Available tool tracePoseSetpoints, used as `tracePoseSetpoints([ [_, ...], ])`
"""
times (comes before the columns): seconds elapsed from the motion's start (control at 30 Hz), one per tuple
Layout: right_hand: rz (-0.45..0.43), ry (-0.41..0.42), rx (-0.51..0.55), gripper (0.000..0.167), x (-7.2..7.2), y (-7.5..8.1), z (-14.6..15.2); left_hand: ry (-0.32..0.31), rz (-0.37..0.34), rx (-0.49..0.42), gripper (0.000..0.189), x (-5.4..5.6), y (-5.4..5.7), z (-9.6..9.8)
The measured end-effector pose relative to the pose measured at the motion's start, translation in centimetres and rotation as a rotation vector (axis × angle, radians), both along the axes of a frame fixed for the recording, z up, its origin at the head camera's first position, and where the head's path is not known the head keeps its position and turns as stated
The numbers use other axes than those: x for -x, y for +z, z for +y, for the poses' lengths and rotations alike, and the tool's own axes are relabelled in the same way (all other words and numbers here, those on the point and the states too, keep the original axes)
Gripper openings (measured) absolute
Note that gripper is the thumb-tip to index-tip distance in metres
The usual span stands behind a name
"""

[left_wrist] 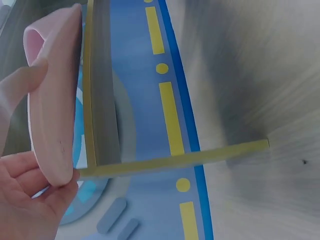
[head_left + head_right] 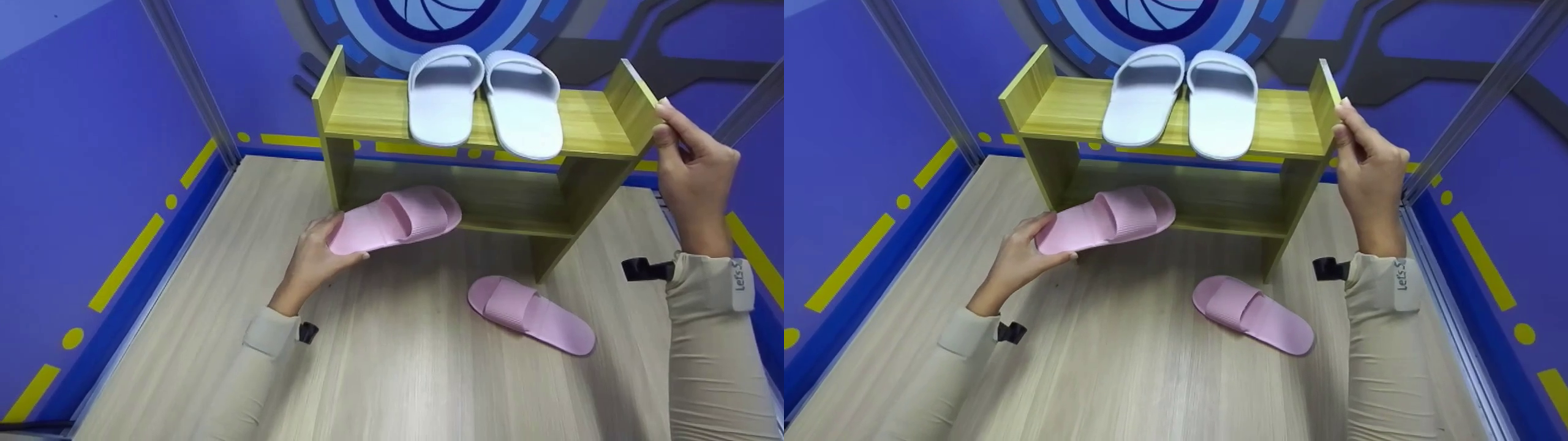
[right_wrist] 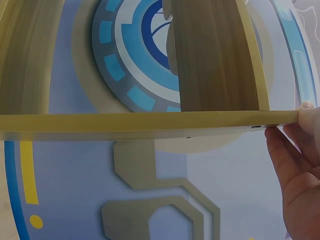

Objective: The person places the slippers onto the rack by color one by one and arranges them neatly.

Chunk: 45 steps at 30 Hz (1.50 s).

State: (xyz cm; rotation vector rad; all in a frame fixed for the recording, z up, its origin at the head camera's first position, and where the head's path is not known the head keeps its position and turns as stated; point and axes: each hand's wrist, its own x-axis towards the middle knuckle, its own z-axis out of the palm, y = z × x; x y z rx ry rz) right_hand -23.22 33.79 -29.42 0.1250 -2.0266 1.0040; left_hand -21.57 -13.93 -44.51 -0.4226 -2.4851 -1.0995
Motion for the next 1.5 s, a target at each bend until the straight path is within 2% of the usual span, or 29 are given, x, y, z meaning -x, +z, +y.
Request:
tracePoseSetpoints([
  [0.23, -0.016, -0.006, -0.005, 0.029, 0.0, 0.0, -0.1, 0.025, 0.047, 0.011, 0.076, 0.3, -0.3, 1.1],
  [0.47, 0.025, 0.019, 0.030, 0.026, -0.1, 0.1, -0.4, 0.015, 0.033, 0.036, 0.076, 0.4, -0.1, 1.4],
  [0.7, 0.016, 0.021, 0.012, 0.027, 0.0, 0.0, -0.1, -0.043, -0.056, 0.059, 0.071, 0.3, 0.6, 1.0],
  [0.97, 0.008, 0.034, 0.036, 0.027, 0.0, 0.1, -0.1, -0.089, -0.115, 0.102, 0.066, 0.1, 1.3, 0.7],
  [1.27, 0.022, 0.044, 0.036, 0.028, 0.0, 0.0, 0.0, -0.095, -0.239, 0.141, 0.079, 0.0, 1.7, 0.4],
  [1.4, 0.028, 0.049, 0.056, 0.027, 0.0, 0.0, 0.0, -0.114, -0.194, 0.165, 0.073, 0.1, 1.7, 0.3],
  [1.5, 0.026, 0.040, 0.049, 0.027, 0.0, 0.1, 0.0, -0.130, -0.133, 0.168, 0.067, 0.3, 1.6, 0.3],
])
